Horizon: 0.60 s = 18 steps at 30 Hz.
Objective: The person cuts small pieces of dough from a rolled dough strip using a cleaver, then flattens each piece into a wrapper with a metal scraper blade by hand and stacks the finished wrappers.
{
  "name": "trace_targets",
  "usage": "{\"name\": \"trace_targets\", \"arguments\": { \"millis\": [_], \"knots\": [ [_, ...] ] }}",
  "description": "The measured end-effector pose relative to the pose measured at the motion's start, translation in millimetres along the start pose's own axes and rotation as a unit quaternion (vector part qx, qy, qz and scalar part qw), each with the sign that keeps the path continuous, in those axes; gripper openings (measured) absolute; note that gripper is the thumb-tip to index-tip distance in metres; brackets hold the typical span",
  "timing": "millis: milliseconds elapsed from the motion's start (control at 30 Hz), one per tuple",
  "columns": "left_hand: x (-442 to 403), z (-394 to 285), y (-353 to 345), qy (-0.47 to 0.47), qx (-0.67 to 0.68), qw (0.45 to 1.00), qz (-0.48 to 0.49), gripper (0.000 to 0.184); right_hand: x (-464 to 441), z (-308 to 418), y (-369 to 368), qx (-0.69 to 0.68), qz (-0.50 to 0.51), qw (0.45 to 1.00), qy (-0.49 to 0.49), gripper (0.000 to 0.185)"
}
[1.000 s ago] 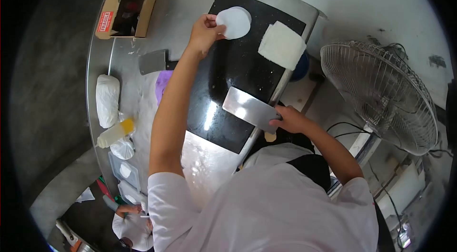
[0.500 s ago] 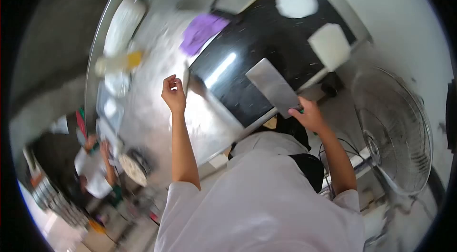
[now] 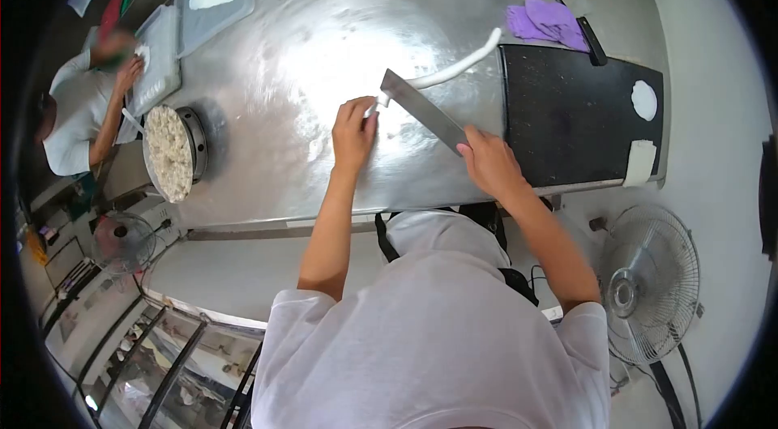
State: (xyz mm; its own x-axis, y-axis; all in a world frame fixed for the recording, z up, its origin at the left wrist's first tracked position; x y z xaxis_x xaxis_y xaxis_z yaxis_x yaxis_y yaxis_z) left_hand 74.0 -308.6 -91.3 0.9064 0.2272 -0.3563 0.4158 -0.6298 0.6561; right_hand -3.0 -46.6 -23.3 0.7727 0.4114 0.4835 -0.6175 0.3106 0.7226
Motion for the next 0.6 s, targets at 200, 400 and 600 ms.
{"name": "trace_targets", "arguments": {
  "millis": [200, 400, 600],
  "knots": [
    [-15, 23, -7, -0.091, -0.014, 0.995, 0.033, 0.022, -7, 19, -19, 0.058, 0.044, 0.994, -0.077, 0.023],
    [-14, 23, -13, 0.034, 0.039, 0.998, -0.047, 0.012, -20, 35, -67, -0.018, 0.003, 0.996, -0.090, 0.026],
    [-33, -40, -49, 0.099, 0.248, 0.962, -0.051, 0.017, 63, -57, -28, -0.155, -0.115, 0.967, -0.167, 0.030]
  ]
}}
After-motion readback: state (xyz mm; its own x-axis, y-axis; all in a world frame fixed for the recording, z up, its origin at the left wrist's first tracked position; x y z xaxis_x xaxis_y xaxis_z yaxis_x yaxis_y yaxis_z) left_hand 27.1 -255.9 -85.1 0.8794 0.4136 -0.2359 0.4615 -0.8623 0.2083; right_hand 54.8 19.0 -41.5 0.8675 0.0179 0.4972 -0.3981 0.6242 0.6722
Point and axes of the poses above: each hand's wrist, its own x-axis away from the middle knuckle, its own y-axis out of the back of the hand, z = x × y, the point moved 4 cm from there along -x, towards the middle knuckle, and after that the axes turned 13 degrees about -y, right-handed, at the moved point
